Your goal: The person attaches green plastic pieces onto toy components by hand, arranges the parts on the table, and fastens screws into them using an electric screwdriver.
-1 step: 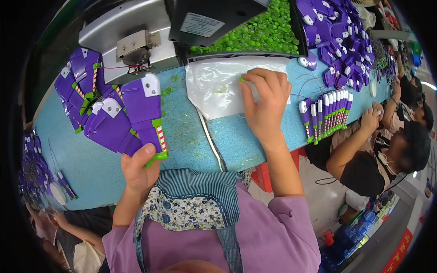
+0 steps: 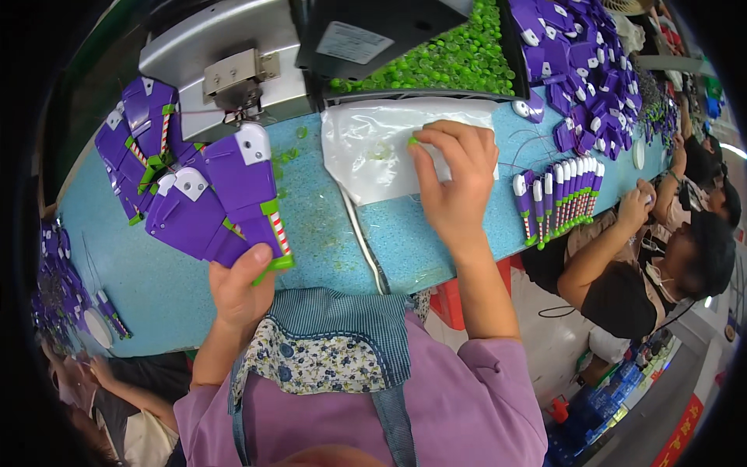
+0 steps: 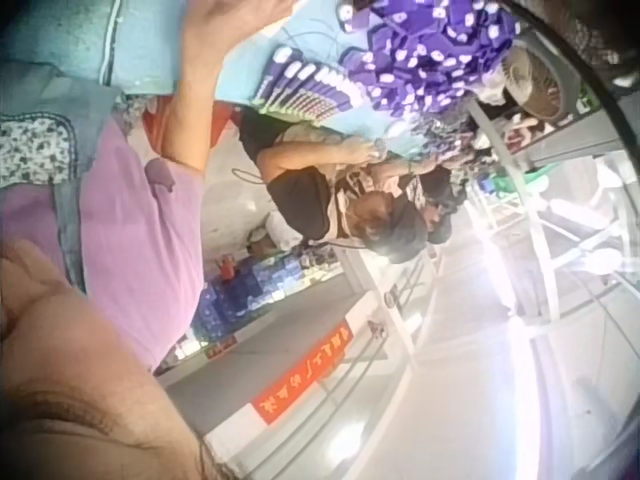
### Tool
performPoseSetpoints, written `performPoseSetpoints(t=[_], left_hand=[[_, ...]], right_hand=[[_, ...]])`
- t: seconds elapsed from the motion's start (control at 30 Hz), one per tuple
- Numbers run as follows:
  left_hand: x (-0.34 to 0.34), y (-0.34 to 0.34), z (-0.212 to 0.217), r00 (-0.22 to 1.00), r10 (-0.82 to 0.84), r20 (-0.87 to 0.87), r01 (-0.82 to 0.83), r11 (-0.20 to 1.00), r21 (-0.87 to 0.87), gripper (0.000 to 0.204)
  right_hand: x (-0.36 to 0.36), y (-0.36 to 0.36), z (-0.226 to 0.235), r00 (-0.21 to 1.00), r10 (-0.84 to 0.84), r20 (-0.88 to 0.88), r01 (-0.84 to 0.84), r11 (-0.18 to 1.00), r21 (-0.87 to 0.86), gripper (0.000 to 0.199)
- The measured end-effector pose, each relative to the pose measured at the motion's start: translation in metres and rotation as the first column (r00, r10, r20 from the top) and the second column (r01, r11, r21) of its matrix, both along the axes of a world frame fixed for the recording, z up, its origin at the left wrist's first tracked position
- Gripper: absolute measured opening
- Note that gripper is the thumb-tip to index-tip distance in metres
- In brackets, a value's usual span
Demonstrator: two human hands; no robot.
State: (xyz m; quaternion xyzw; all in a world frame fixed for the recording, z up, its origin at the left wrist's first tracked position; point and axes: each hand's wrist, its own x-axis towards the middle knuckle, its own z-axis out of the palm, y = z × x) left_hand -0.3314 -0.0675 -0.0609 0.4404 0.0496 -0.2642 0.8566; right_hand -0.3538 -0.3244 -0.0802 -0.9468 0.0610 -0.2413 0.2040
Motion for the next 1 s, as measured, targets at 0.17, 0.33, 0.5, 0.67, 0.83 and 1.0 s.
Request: performPoseSetpoints(t=[0.17, 0.33, 0.5, 0.67, 0.83, 1.0], left_hand=[[-0.004, -0.011, -0.005, 0.985, 0.038, 0.166, -0.082, 0.96, 0.267, 0.023], [-0.006, -0.01, -0.003, 0.957, 0.028, 0.29, -0.118, 0.947, 0.298, 0.018], [-0.008, -0.002, -0.005, 0.918, -0.081, 0.388, -0.069, 0.931, 0.358, 0.028], [-0.008, -0.003, -0.002, 0.908, -0.062, 0.414, -0.129, 0.9, 0.417, 0.018], [-0.003, 0.008, -0.007, 0.968, 0.009, 0.251, -0.101, 0.928, 0.359, 0.021], [0.021, 0.038, 0.01, 0.979, 0.114, 0.168, -0.145, 0.973, 0.182, 0.039]], right_hand=[[-0.016, 0.038, 0.024, 0.978, 0.206, 0.031, -0.162, 0.661, 0.733, 0.016], [-0.022, 0.062, 0.029, 0.927, 0.372, 0.046, -0.221, 0.445, 0.868, 0.017], [-0.019, 0.069, 0.028, 0.909, 0.416, 0.01, -0.27, 0.572, 0.775, 0.017], [-0.024, 0.076, 0.018, 0.916, 0.401, 0.026, -0.256, 0.532, 0.807, 0.016], [-0.007, 0.077, 0.02, 0.852, 0.519, -0.066, -0.257, 0.526, 0.811, 0.016], [0.054, 0.067, 0.011, 0.93, 0.367, -0.007, -0.339, 0.864, 0.372, 0.012]])
